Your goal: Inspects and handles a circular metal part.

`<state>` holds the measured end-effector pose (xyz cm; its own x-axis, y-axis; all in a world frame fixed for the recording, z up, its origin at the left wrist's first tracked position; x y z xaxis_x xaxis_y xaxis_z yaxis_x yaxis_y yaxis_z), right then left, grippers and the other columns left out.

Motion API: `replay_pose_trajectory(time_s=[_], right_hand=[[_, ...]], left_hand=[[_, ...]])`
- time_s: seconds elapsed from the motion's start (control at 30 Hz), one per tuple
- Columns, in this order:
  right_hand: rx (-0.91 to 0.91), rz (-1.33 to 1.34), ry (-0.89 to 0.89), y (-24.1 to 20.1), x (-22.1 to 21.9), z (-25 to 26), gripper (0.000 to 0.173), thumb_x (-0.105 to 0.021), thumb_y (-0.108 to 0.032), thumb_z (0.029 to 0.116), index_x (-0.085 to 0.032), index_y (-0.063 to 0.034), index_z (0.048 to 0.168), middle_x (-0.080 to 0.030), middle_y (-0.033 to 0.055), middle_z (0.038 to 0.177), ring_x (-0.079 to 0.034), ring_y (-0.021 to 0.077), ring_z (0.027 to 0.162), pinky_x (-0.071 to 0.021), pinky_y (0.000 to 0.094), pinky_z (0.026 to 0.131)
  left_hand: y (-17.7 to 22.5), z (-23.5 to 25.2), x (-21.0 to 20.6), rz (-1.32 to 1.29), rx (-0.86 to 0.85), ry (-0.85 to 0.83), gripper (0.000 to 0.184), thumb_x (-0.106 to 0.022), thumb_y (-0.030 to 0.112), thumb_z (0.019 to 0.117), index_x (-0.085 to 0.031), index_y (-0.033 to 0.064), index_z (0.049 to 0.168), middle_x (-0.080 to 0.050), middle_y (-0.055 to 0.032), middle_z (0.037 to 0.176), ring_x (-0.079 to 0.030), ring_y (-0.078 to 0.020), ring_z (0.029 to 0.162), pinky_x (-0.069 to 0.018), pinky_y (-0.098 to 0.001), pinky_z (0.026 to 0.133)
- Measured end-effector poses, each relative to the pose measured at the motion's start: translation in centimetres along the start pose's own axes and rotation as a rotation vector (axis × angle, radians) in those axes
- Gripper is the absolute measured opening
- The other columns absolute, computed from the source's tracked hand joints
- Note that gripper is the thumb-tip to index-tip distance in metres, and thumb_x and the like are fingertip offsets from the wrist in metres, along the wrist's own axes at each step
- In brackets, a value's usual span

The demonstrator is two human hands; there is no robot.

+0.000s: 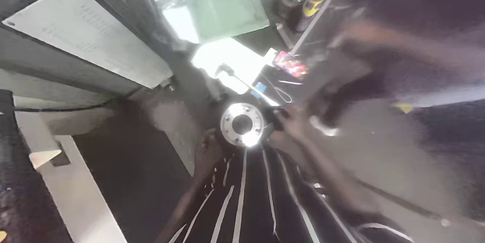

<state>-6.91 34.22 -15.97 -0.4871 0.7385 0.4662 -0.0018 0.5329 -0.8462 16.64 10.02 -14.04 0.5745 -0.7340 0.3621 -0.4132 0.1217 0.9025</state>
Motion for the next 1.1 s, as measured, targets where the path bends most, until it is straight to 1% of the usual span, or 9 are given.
replay_pose_trajectory(time_s=[0.07, 0.1, 0.23, 0.33, 0.47, 0.63, 0.8, 0.9, 1.1], right_hand=[[0.096, -0.094, 0.041, 1.6, -1.2, 1.3, 0.031, -0.063, -0.035, 0.1012, -0.076, -0.0073, 0.109, -0.071, 0.0115, 0.113, -0.068, 0.0220, 0.104, -0.0551, 0.0481, 0.094], [0.144, -0.169, 0.053, 2.6, -1.7, 1.8, 0.029, -0.063, -0.035, 0.1005, -0.077, -0.0111, 0.109, -0.071, 0.0097, 0.117, -0.068, 0.0217, 0.107, -0.0557, 0.0494, 0.095], [0.151, -0.347, 0.056, 2.1, -2.7, 3.4, 0.040, -0.069, -0.031, 0.0960, -0.068, -0.0136, 0.132, -0.068, 0.0156, 0.123, -0.067, 0.0333, 0.110, -0.0541, 0.0602, 0.093], [0.066, -0.253, 0.069, 0.4, -3.7, 4.0, 0.059, -0.080, -0.033, 0.0883, -0.056, -0.0067, 0.135, -0.068, 0.0142, 0.125, -0.067, 0.0290, 0.114, -0.0540, 0.0540, 0.100], [0.079, -0.182, 0.004, 1.9, -6.3, 3.9, 0.033, -0.069, -0.036, 0.0974, -0.068, -0.0139, 0.122, -0.072, 0.0116, 0.110, -0.070, 0.0274, 0.095, -0.0580, 0.0551, 0.084], [0.078, -0.203, -0.091, 2.2, -5.7, 4.3, 0.033, -0.064, -0.030, 0.0994, -0.071, -0.0141, 0.127, -0.073, 0.0075, 0.117, -0.070, 0.0201, 0.106, -0.0562, 0.0487, 0.097], [0.007, -0.202, -0.144, 2.2, -5.2, 3.4, 0.038, -0.070, -0.023, 0.0938, -0.064, -0.0087, 0.128, -0.071, 0.0131, 0.113, -0.070, 0.0254, 0.102, -0.0572, 0.0514, 0.092], [0.062, -0.096, -0.100, 4.1, -4.9, 2.0, 0.035, -0.079, -0.017, 0.0836, -0.066, -0.0023, 0.113, -0.070, 0.0138, 0.101, -0.070, 0.0230, 0.089, -0.0593, 0.0477, 0.081], [-0.007, 0.160, -0.261, 4.9, -4.2, -3.2, 0.029, -0.083, -0.011, 0.0826, -0.065, -0.0027, 0.104, -0.066, 0.0061, 0.097, -0.065, 0.0109, 0.085, -0.0591, 0.0308, 0.078]], left_hand=[[-1.1, -0.4, 0.5, 0.032, -0.020, -0.075, 0.058, -0.053, 0.020, 0.1045, -0.032, 0.0063, 0.157, -0.056, -0.0112, 0.146, -0.059, -0.0151, 0.126, -0.0510, -0.0349, 0.106], [-1.6, -0.7, 0.7, 0.044, -0.033, -0.100, 0.062, -0.054, 0.021, 0.1042, -0.029, 0.0076, 0.159, -0.052, -0.0109, 0.151, -0.056, -0.0161, 0.132, -0.0487, -0.0363, 0.110], [-1.2, -1.5, 1.5, -0.004, 0.065, -0.047, 0.030, -0.050, 0.021, 0.1072, -0.064, 0.0044, 0.129, -0.072, -0.0055, 0.111, -0.069, -0.0120, 0.098, -0.0582, -0.0343, 0.091], [-0.9, -2.3, 1.9, -0.009, 0.111, 0.001, 0.032, -0.044, 0.022, 0.1090, -0.068, 0.0052, 0.121, -0.069, -0.0021, 0.088, -0.065, -0.0094, 0.076, -0.0571, -0.0300, 0.074], [-2.0, -2.5, 1.8, -0.008, 0.108, -0.021, 0.035, -0.050, 0.020, 0.1071, -0.057, 0.0054, 0.138, -0.071, -0.0077, 0.107, -0.070, -0.0130, 0.089, -0.0610, -0.0341, 0.083], [-2.6, -3.0, 1.9, -0.013, 0.172, -0.036, 0.031, -0.049, 0.020, 0.1077, -0.062, 0.0023, 0.130, -0.071, -0.0084, 0.107, -0.069, -0.0131, 0.091, -0.0592, -0.0332, 0.085], [-3.2, -3.8, 0.8, -0.103, 0.224, -0.113, 0.033, -0.045, 0.020, 0.1092, -0.063, 0.0039, 0.132, -0.073, -0.0071, 0.110, -0.071, -0.0139, 0.096, -0.0586, -0.0343, 0.091], [-3.3, -3.6, 0.2, -0.083, 0.282, -0.226, 0.040, -0.036, 0.024, 0.1112, -0.060, 0.0033, 0.135, -0.073, -0.0083, 0.115, -0.070, -0.0148, 0.101, -0.0564, -0.0364, 0.095], [-6.1, -5.1, -2.2, -0.151, 0.470, -0.351, 0.037, -0.042, 0.029, 0.1106, -0.067, 0.0048, 0.123, -0.073, -0.0055, 0.103, -0.070, -0.0123, 0.086, -0.0603, -0.0317, 0.078]])
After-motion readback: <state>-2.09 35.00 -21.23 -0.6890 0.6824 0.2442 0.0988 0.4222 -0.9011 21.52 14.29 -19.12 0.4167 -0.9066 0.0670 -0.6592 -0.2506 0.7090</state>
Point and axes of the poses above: each hand's wrist, its own z-axis towards the middle knuckle, its own x-axis out of the back of the hand, y = z × x, the point moved 4 cm from there along z, towards the middle knuckle
